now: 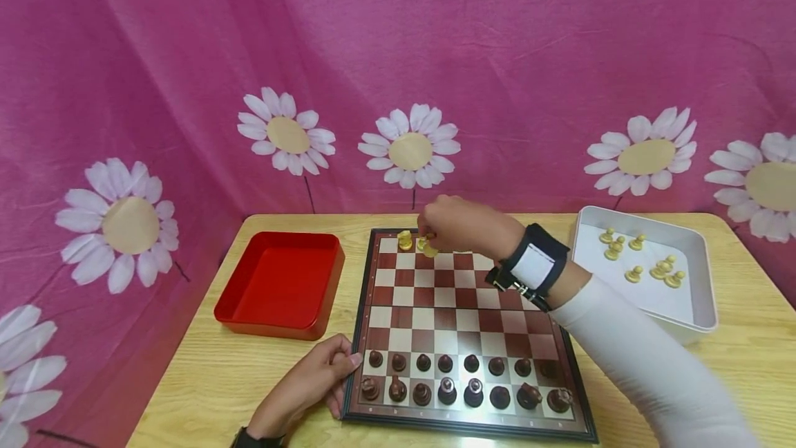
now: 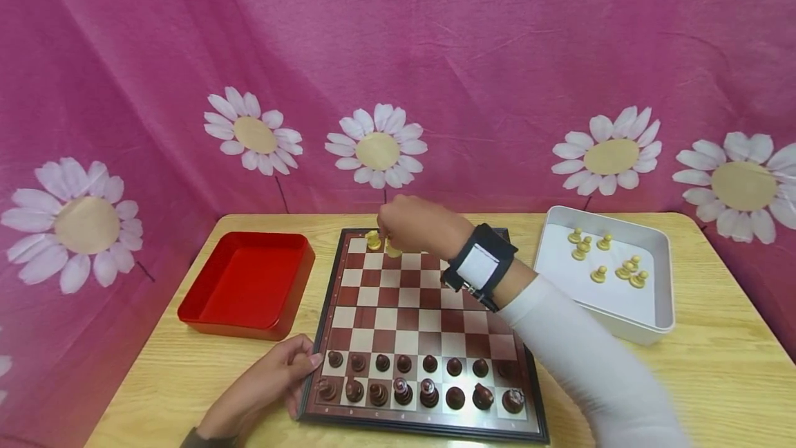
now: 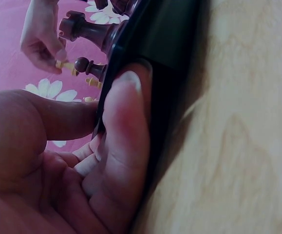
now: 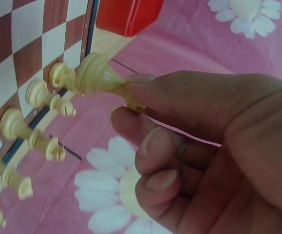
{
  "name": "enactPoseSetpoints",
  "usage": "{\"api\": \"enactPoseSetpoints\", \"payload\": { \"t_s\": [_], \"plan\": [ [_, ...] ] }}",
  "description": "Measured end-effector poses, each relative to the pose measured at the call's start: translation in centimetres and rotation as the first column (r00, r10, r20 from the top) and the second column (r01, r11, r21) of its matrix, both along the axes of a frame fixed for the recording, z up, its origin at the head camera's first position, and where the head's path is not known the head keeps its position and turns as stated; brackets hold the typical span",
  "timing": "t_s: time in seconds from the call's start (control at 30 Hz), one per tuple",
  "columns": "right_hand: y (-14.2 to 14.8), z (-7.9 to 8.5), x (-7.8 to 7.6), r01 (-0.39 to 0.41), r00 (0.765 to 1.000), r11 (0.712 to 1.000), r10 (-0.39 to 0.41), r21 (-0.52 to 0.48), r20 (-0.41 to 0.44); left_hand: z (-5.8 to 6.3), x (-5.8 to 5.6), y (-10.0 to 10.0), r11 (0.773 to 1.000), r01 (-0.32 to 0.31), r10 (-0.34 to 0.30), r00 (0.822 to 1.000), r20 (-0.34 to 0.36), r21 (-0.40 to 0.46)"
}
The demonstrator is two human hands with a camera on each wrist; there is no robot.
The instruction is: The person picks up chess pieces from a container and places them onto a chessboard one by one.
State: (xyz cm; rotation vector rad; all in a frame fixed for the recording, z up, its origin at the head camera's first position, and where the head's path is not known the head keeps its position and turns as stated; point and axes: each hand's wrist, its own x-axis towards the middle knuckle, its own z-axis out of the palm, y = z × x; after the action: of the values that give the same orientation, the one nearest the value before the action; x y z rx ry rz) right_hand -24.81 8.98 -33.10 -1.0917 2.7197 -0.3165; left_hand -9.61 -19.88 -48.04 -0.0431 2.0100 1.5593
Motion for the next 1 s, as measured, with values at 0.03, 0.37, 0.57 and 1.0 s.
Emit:
{"api": "enactPoseSetpoints", "payload": {
  "t_s": [0.03, 0.37, 0.57, 1.0],
  "plan": [
    [-0.5, -0.1, -0.1, -0.004, 1.000, 1.000, 0.004, 0.008, 0.003, 0.0, 0.0, -0.1, 1.000, 0.000, 0.000, 1.000, 0.000, -0.002],
    [-4.1, -1.5, -1.2, -0.012, 0.999, 0.999, 0.011, 0.031, 0.039, 0.0, 0.1, -0.2, 1.000, 0.002, -0.002, 1.000, 0.002, 0.005],
    [-5.8, -2.4, -2.2, -0.042, 0.999, 0.999, 0.042, 0.006, 0.009, -0.1, 0.2, -0.2, 1.000, 0.005, -0.005, 1.000, 0.002, 0.002],
    [-8.2, -3.7, -4.6, -0.058, 0.993, 0.998, 0.058, 0.002, -0.099, -0.1, 0.0, -0.3, 1.000, 0.007, -0.007, 1.000, -0.001, 0.017]
  ]
}}
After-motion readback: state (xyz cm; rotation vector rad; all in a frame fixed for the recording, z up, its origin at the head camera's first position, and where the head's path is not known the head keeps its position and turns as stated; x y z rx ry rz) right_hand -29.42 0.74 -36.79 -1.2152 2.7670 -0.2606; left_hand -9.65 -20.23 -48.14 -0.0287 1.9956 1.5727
